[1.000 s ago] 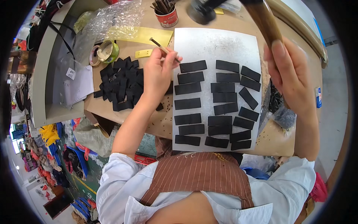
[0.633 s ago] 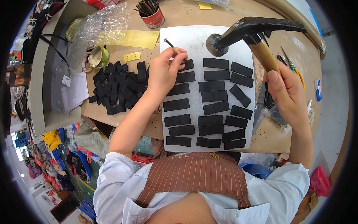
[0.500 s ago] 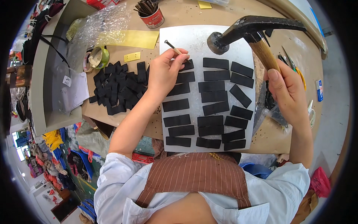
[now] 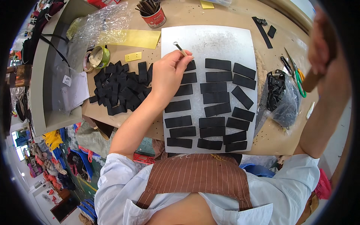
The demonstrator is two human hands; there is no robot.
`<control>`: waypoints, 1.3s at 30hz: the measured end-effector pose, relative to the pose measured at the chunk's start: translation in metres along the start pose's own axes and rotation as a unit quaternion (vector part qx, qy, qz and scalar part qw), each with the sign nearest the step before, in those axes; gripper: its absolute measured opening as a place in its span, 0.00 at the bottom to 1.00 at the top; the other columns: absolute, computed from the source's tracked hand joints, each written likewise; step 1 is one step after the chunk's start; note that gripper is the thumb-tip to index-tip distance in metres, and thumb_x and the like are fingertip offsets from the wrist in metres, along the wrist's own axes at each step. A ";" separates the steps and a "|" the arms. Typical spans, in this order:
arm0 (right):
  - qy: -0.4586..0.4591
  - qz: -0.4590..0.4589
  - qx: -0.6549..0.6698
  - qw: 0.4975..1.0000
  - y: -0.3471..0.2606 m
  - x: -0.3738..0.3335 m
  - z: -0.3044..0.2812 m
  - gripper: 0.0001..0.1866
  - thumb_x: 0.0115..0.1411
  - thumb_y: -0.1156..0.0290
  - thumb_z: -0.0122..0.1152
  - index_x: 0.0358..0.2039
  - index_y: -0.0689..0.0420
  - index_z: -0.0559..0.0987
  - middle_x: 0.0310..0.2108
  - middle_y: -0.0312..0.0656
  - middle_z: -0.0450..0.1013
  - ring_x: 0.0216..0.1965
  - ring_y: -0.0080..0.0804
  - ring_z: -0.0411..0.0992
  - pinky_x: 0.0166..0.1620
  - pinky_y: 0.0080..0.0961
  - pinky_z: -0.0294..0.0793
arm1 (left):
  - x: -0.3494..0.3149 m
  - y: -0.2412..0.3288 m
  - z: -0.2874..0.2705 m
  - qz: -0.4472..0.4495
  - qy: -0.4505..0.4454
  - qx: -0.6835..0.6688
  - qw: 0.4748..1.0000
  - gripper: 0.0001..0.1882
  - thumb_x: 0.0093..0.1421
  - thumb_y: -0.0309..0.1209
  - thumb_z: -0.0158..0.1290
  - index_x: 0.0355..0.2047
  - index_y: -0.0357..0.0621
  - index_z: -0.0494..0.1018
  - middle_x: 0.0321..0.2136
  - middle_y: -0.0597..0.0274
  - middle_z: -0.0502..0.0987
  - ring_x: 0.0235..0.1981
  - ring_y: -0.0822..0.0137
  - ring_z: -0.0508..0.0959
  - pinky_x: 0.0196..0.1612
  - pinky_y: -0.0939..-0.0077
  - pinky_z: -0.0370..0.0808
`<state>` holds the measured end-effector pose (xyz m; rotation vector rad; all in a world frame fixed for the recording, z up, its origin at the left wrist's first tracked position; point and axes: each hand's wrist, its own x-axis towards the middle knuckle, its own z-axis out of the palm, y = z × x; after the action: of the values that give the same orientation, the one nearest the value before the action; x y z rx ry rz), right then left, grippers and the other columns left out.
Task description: The person uses a hammer and a metal punch to drive holes into small black rectangular pieces arranged on a white board. They systematically move from one piece to the next, striking the punch with the hammer to create a hole in each item.
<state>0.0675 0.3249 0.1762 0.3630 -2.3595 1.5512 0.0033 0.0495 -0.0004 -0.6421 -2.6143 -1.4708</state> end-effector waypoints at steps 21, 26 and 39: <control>-0.351 0.074 0.077 0.930 -0.006 0.037 -0.021 0.24 0.63 0.48 0.42 0.41 0.58 0.71 0.24 0.41 0.70 0.28 0.36 0.70 0.35 0.40 0.70 | -0.004 -0.005 0.002 0.083 -0.004 -0.002 0.996 0.06 0.57 0.27 0.55 0.30 0.37 0.73 0.28 0.56 0.78 0.25 0.60 0.78 0.29 0.73 0.74; -0.244 0.114 -0.209 0.940 0.008 -0.011 0.076 0.15 0.66 0.60 0.46 0.32 0.59 0.71 0.15 0.29 0.59 0.17 0.21 0.58 0.24 0.18 0.59 | -0.017 -0.011 0.005 0.069 0.013 0.127 0.989 0.08 0.57 0.26 0.53 0.33 0.34 0.69 0.27 0.51 0.76 0.25 0.57 0.78 0.29 0.70 0.76; -0.147 0.171 -0.115 0.967 0.020 -0.063 0.064 0.19 0.65 0.58 0.47 0.26 0.61 0.68 0.18 0.32 0.54 0.21 0.19 0.51 0.24 0.20 0.51 | -0.039 0.000 -0.070 -0.166 -0.035 -0.221 0.960 0.08 0.61 0.24 0.52 0.39 0.34 0.74 0.32 0.62 0.78 0.35 0.76 0.78 0.38 0.84 0.76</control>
<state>0.1114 0.2769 0.1116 0.1436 -2.9270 1.4148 0.0297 -0.0212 0.0270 -0.2868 -2.5488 -2.2038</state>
